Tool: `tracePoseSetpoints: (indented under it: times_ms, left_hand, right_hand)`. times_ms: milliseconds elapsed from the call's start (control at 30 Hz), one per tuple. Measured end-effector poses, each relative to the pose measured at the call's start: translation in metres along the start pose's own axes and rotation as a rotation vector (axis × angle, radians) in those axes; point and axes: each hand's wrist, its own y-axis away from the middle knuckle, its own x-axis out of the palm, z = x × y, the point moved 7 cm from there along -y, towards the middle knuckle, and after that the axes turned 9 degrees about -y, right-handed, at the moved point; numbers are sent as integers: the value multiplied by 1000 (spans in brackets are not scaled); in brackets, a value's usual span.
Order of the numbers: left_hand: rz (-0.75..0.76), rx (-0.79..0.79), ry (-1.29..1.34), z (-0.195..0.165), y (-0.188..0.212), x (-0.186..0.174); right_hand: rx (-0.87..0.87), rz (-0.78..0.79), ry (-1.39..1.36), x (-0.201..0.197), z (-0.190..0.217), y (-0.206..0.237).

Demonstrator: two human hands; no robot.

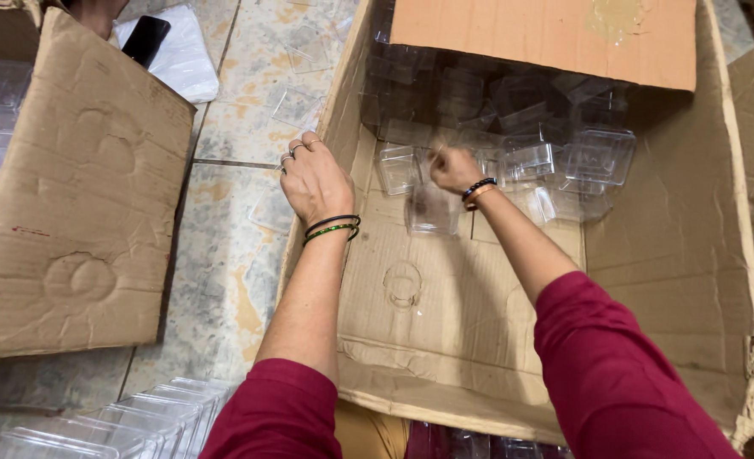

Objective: The person sits on the floor among cardboard boxes filled with clear plastic containers. They pull containers out of the boxes, press the lids and bodies together to close each one, and stack the finished containers in rows on the floor beside them.

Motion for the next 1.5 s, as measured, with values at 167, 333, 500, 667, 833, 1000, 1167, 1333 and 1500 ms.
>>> tracePoseSetpoints:
  times_ms: [167,333,500,667,833,1000,1167,1333,1500]
  left_hand:
    - [3,1,-13,0,1,-2]
    - [13,2,-1,3,0,-4]
    - [22,8,-7,3,1,-3]
    - [-4,2,8,2,0,-1]
    - [-9,7,6,2,-1,-1]
    - [19,0,39,2,-2,-1]
    - [8,8,56,2,-2,-3]
    - [14,0,27,2,-4,0]
    - [-2,7,25,3,-4,2]
  right_hand:
    - [-132,-297,356,-11,50,-28]
    - [206,-312,108,16,18,-42]
    - [106,-384,56,24,4,-21]
    - [-24,-409,-85,-12,26,-5]
    - [-59,-257,-152,-40,36,17]
    - [146,298,-29,14,-9,77]
    - [-109,199,245,44,-22,120]
    - [-222,284,-37,48,-21,112]
    - [-277,208,-41,47,-10,120]
